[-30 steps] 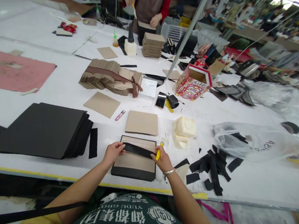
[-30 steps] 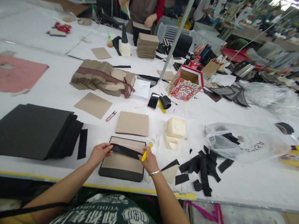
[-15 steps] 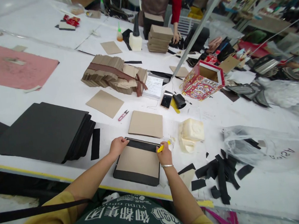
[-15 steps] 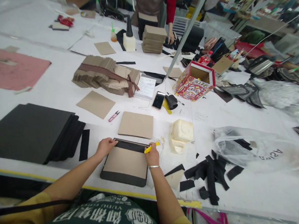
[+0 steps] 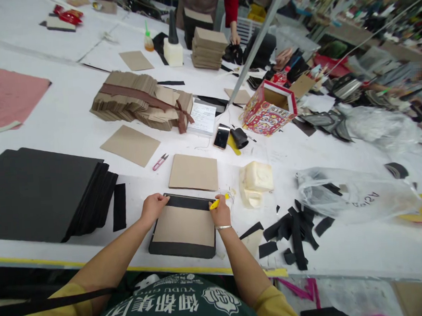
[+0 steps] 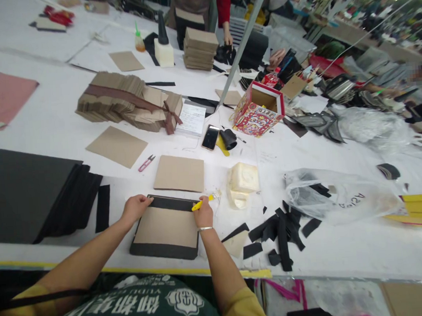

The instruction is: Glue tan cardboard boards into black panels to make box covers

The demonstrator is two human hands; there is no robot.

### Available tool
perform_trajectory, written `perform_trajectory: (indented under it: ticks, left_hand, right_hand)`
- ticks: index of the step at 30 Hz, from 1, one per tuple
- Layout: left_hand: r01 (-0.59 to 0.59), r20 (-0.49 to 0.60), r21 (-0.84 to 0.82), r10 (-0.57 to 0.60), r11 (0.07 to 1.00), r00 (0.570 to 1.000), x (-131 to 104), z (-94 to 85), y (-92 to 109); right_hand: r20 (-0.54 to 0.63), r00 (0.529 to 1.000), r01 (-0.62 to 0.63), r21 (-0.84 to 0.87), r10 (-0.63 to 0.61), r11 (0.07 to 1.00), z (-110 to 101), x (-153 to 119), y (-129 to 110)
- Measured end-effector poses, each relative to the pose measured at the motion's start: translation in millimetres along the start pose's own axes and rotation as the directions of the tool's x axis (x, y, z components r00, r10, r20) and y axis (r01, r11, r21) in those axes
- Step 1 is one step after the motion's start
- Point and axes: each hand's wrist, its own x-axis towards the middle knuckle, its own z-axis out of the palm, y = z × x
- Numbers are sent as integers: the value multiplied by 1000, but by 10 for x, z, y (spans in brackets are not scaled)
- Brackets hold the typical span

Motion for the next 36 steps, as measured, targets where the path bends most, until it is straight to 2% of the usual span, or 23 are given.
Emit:
perform_trajectory:
  ticks: [4,7,9,11,13,14,16,17,18,19,20,22,24,26,29,31,33,36]
  left_hand:
    - [7,1,29,-7,1000,1000,5,-2,27]
    - [-10,11,113,9,994,1000,8,-26,27]
    - [-43,-48,207,54,977,997,-19,-49,24]
    - [-142,-161,296,196,944,967,-89,-50,31]
    - [-347,-192,367,436,863,879,-195,-3,53]
    - [-480,-135,391,565,785,814,-254,41,66]
    - [-710,78,392,748,585,659,-361,151,78]
    - [-778,182,379,784,500,593,-402,205,70]
    - [-813,258,372,792,447,554,-430,249,52]
    - [-820,298,380,782,429,547,-445,277,23]
    - [-807,308,399,765,435,565,-449,288,-13]
    - [-754,275,449,729,479,627,-435,261,-88]
    - [-699,224,486,698,525,680,-425,189,-139]
    - [-663,176,504,685,554,707,-460,104,-157]
    - [-652,111,506,707,564,698,-621,19,-164]
    - [-660,78,499,730,561,679,-765,15,-188]
    - [-671,68,489,743,557,666,-897,47,-231]
    - [-689,69,471,755,552,652,-1036,107,-293]
  right_hand:
    - [25,1000,-3,-9,3,1000,29,7,-4]
    - [25,1000,11,-43,-9,999,8,24,6]
    - [-31,999,26,-70,-28,997,-33,14,26]
    - [-126,989,69,-84,-80,994,-64,-41,38]
    - [-161,965,199,-73,-208,977,-43,-150,22]
    - [-133,942,303,-61,-308,951,-6,-220,1]
    - [-23,867,497,-31,-498,867,107,-359,-50]
    - [29,831,557,-25,-556,830,169,-417,-70]
    - [65,813,581,-33,-578,814,224,-462,-79]
    - [81,819,572,-52,-567,819,262,-493,-69]
    - [83,840,542,-78,-537,837,277,-514,-38]
    - [71,885,466,-125,-460,876,220,-550,93]
    - [51,917,399,-156,-396,904,56,-632,295]
    - [15,943,330,-177,-333,927,-170,-797,529]
    - [-19,971,227,-226,-237,947,-475,-1153,885]
    - [8,979,200,-287,-206,937,-585,-1374,1113]
    - [48,981,194,-344,-189,919,-612,-1519,1314]
    - [61,988,155,-403,-143,902,-577,-1570,1519]
